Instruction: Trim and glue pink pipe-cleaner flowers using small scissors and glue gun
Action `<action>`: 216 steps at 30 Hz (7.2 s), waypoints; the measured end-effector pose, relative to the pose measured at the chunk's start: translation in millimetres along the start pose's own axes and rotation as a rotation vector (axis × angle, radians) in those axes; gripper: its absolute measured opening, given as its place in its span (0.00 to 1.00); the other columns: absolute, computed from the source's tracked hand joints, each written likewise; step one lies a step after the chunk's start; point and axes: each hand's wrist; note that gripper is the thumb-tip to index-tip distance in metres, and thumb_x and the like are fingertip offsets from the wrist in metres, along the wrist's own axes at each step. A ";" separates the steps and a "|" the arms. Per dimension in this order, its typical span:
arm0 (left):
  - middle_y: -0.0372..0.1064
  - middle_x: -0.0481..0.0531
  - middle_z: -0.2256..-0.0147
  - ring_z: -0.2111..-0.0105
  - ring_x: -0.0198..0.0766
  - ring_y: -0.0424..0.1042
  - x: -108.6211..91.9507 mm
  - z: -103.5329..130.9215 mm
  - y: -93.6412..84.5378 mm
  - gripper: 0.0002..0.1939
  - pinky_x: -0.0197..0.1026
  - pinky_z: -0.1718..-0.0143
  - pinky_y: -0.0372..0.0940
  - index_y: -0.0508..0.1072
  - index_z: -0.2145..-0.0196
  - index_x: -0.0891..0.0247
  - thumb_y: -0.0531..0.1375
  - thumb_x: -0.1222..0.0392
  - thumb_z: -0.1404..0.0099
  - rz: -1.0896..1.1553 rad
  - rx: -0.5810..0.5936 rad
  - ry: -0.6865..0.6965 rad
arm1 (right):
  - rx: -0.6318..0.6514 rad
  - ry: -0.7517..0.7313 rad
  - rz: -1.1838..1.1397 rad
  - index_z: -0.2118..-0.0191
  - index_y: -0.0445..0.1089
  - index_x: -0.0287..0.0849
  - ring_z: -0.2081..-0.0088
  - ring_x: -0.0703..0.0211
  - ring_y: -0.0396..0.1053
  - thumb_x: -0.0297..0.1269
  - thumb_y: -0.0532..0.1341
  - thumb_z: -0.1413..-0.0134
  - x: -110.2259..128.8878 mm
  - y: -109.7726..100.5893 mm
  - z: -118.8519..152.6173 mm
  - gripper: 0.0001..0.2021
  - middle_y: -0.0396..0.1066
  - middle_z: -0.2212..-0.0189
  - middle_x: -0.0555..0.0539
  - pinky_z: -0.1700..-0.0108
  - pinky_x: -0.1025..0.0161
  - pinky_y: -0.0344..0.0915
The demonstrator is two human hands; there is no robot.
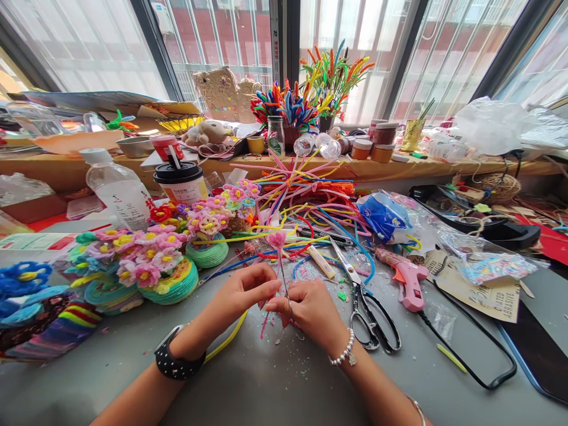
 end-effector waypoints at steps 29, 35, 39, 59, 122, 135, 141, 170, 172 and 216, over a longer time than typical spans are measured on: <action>0.58 0.45 0.78 0.78 0.29 0.57 -3.0 0.9 0.6 0.11 0.33 0.78 0.52 0.65 0.77 0.66 0.57 0.54 0.46 -0.096 -0.029 -0.028 | -0.007 0.024 -0.039 0.92 0.65 0.39 0.82 0.67 0.57 0.61 0.52 0.57 1.3 1.2 -0.9 0.30 0.60 0.89 0.51 0.76 0.68 0.54; 0.64 0.48 0.76 0.77 0.30 0.59 -6.2 1.1 -2.5 0.11 0.33 0.76 0.55 0.66 0.75 0.66 0.55 0.54 0.45 -0.081 -0.066 -0.035 | 0.024 0.022 -0.087 0.91 0.66 0.38 0.83 0.68 0.53 0.64 0.49 0.58 -1.7 0.7 -2.7 0.33 0.54 0.90 0.53 0.76 0.67 0.52; 0.64 0.47 0.77 0.78 0.29 0.58 -6.9 0.7 -4.5 0.11 0.33 0.75 0.55 0.66 0.74 0.67 0.55 0.55 0.44 -0.032 -0.154 -0.035 | 0.153 0.023 -0.213 0.91 0.65 0.37 0.83 0.69 0.51 0.65 0.47 0.58 -0.8 2.3 -2.5 0.34 0.52 0.89 0.53 0.78 0.68 0.50; 0.71 0.56 0.64 0.62 0.38 0.70 -4.0 2.3 -4.9 0.05 0.43 0.54 0.59 0.64 0.73 0.65 0.55 0.61 0.42 0.657 -0.110 -0.185 | 0.479 0.237 -1.213 0.92 0.52 0.38 0.88 0.75 0.46 0.66 0.44 0.59 -4.0 6.4 2.7 0.34 0.51 0.90 0.56 0.86 0.72 0.43; 0.68 0.49 0.79 0.79 0.29 0.64 -6.2 1.7 0.4 0.11 0.33 0.74 0.59 0.72 0.78 0.68 0.62 0.56 0.53 0.180 0.018 -0.296 | -0.331 0.162 -0.508 0.81 0.65 0.40 0.75 0.65 0.53 0.41 0.63 0.59 7.0 -8.4 -1.3 0.11 0.56 0.80 0.53 0.71 0.65 0.52; 0.71 0.52 0.68 0.69 0.35 0.68 0.4 -2.7 0.6 0.15 0.36 0.66 0.61 0.72 0.66 0.65 0.62 0.55 0.51 0.127 -0.114 -0.166 | -0.300 0.203 -0.468 0.78 0.67 0.40 0.74 0.65 0.54 0.42 0.62 0.57 5.9 -18.2 -0.5 0.11 0.59 0.80 0.53 0.69 0.65 0.51; 0.69 0.49 0.80 0.78 0.32 0.65 0.6 -0.7 2.9 0.09 0.36 0.72 0.60 0.72 0.78 0.68 0.61 0.57 0.52 0.063 0.037 -0.214 | -0.223 0.140 -0.384 0.79 0.68 0.40 0.72 0.62 0.59 0.41 0.61 0.57 11.5 -10.2 -0.1 0.10 0.63 0.78 0.51 0.68 0.65 0.56; 0.72 0.52 0.71 0.71 0.37 0.66 4.0 0.8 2.7 0.14 0.34 0.71 0.58 0.75 0.71 0.62 0.55 0.51 0.45 -0.449 -0.167 0.106 | -0.396 0.194 -0.287 0.74 0.71 0.39 0.70 0.59 0.62 0.45 0.61 0.57 0.0 -15.7 -2.3 0.13 0.67 0.75 0.49 0.66 0.63 0.58; 0.71 0.52 0.73 0.73 0.36 0.66 3.8 0.6 3.6 0.11 0.34 0.72 0.58 0.75 0.72 0.64 0.57 0.54 0.47 -0.335 -0.119 0.046 | -0.323 0.158 -0.280 0.76 0.70 0.40 0.71 0.60 0.62 0.44 0.60 0.56 4.3 -12.2 -1.6 0.12 0.66 0.76 0.49 0.66 0.63 0.58; 0.65 0.44 0.80 0.79 0.25 0.63 -5.6 0.6 -4.0 0.05 0.28 0.76 0.60 0.71 0.78 0.66 0.63 0.63 0.52 0.578 -0.428 0.050 | 0.720 0.070 -0.090 0.81 0.68 0.36 0.84 0.69 0.55 0.67 0.41 0.59 12.2 4.7 14.7 0.36 0.57 0.87 0.52 0.81 0.72 0.51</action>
Point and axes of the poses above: each hand's wrist, its own z-axis away from the middle knuckle, its own y-axis out of the palm, x = y × z
